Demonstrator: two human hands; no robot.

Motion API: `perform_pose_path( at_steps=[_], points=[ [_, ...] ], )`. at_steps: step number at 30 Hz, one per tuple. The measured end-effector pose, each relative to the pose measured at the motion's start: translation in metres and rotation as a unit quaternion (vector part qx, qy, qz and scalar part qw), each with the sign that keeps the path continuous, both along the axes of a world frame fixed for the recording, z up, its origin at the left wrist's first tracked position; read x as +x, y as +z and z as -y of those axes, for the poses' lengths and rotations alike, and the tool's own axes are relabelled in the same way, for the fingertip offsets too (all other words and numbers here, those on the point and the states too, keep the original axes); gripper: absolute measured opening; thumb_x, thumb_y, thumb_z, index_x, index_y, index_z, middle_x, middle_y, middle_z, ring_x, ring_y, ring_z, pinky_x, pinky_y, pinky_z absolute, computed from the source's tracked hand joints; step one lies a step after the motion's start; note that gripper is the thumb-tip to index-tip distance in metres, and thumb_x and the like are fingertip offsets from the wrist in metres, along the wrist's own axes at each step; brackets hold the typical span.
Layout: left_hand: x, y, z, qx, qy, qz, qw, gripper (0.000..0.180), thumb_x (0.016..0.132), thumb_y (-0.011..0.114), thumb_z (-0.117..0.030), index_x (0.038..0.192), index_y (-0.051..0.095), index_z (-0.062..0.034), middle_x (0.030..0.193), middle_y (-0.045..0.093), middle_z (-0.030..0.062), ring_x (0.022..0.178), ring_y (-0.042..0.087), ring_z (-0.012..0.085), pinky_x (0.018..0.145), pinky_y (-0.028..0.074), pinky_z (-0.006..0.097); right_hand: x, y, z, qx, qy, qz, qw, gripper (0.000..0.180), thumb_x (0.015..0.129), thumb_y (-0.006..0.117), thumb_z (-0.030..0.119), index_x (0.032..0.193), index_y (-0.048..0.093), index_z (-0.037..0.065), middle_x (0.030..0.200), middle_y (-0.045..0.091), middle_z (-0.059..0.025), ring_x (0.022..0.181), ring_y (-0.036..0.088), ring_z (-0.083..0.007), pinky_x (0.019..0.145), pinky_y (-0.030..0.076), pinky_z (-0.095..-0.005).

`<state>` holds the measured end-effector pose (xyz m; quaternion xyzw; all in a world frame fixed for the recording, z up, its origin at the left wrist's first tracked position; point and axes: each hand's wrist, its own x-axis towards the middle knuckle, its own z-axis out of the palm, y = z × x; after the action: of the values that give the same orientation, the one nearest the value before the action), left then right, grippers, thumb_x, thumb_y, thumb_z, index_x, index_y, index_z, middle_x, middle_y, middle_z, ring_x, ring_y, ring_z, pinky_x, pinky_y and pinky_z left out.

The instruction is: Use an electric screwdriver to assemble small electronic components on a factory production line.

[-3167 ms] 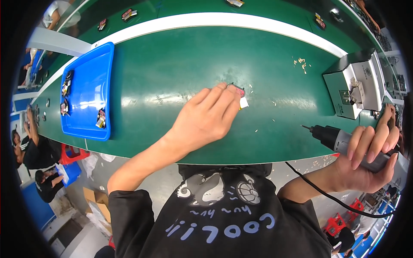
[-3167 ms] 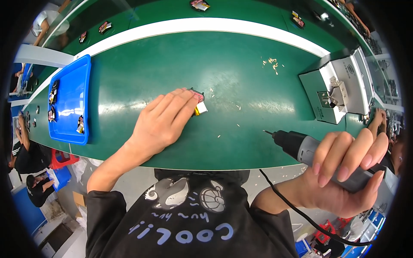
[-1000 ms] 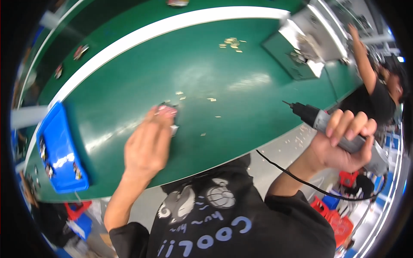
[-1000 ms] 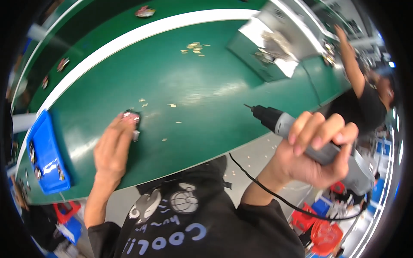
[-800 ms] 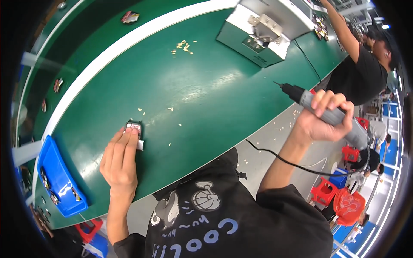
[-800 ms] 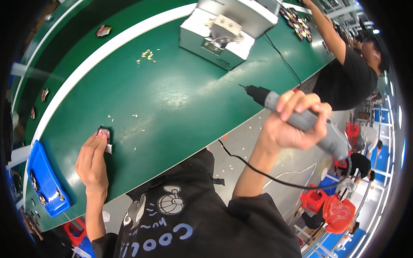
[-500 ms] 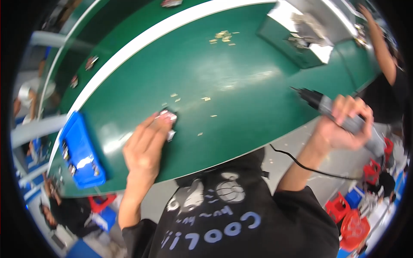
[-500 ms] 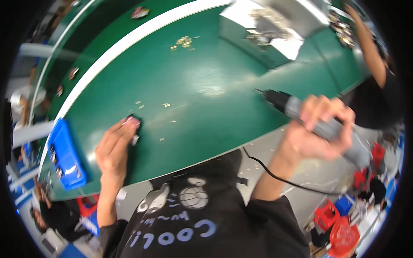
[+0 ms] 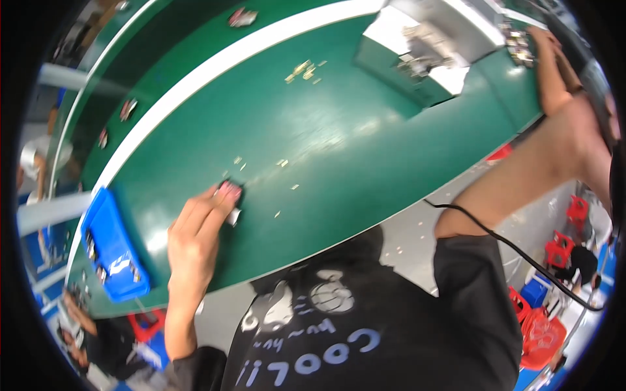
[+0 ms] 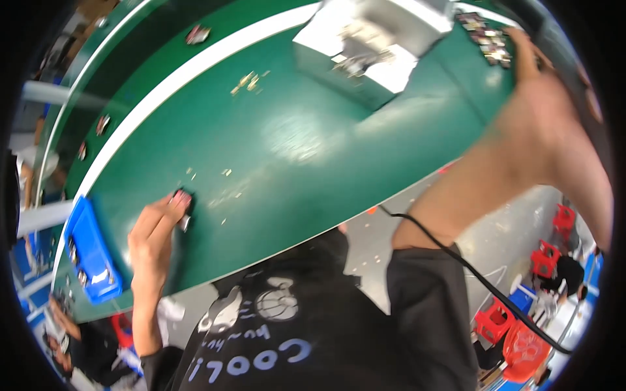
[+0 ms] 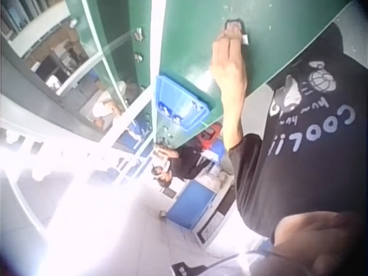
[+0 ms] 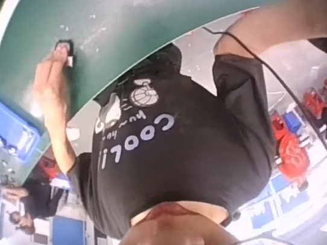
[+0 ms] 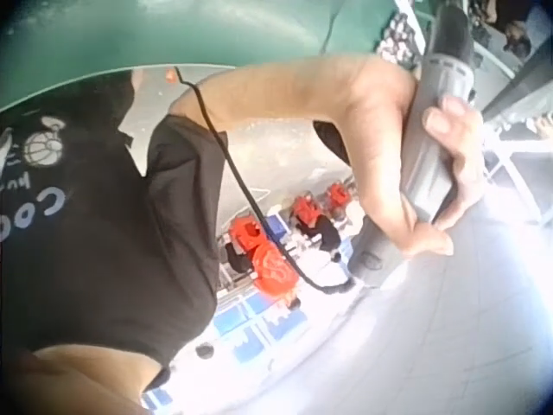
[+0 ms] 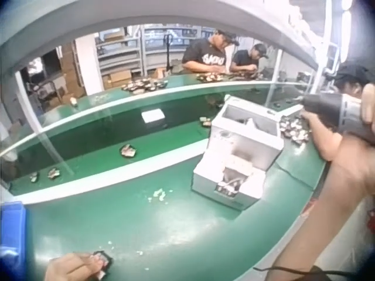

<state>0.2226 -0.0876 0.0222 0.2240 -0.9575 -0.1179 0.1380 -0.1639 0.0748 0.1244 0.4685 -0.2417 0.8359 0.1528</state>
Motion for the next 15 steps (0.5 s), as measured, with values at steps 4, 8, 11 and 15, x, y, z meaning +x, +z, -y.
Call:
perform_pose_path(
  at_steps=[4,8,11,15],
  points=[
    [0.001,0.016,-0.003,0.064,0.016,0.034,0.997,0.033,0.08,0.068,0.011,0.112,0.069,0.0011,0.111,0.068,0.0166,0.106,0.068,0.0338,0.091,0.055,0.04,-0.001,0.02,-0.002,0.035,0.037,-0.047,0.998,0.033,0.086,0.054,0.038,0.074,0.047,0.008,0.057,0.044,-0.003,0.039,0.039,-0.0147,0.044,0.04,-0.0295],
    [-0.003,0.003,-0.002,0.062,0.019,0.062,0.996,0.042,0.082,0.074,0.003,0.123,0.063,-0.0019,0.118,0.063,0.0164,0.108,0.065,0.0341,0.091,0.054,0.04,0.064,-0.018,-0.048,0.097,0.245,0.099,0.959,0.025,0.074,0.064,0.027,0.069,0.047,0.009,0.064,0.052,-0.0009,0.042,0.045,-0.0112,0.046,0.042,-0.0246],
    [-0.008,-0.005,0.003,0.028,0.0,0.054,0.998,0.044,0.082,0.075,0.002,0.124,0.062,-0.0036,0.119,0.061,0.0162,0.109,0.063,0.0336,0.091,0.053,0.04,0.117,-0.062,-0.074,0.126,0.289,0.231,0.92,0.02,0.088,0.061,0.02,0.082,0.047,0.008,0.061,0.047,0.0003,0.036,0.04,-0.0093,0.04,0.039,-0.0234],
    [-0.022,-0.006,0.02,0.047,-0.007,0.034,0.998,0.043,0.084,0.073,0.003,0.124,0.064,-0.0062,0.123,0.06,0.0155,0.114,0.062,0.0331,0.096,0.051,0.039,0.169,-0.139,-0.108,0.149,0.232,0.329,0.903,0.023,0.1,0.052,0.026,0.094,0.041,0.006,0.069,0.051,-0.0104,0.041,0.045,-0.0163,0.039,0.041,-0.0305]
  ],
)
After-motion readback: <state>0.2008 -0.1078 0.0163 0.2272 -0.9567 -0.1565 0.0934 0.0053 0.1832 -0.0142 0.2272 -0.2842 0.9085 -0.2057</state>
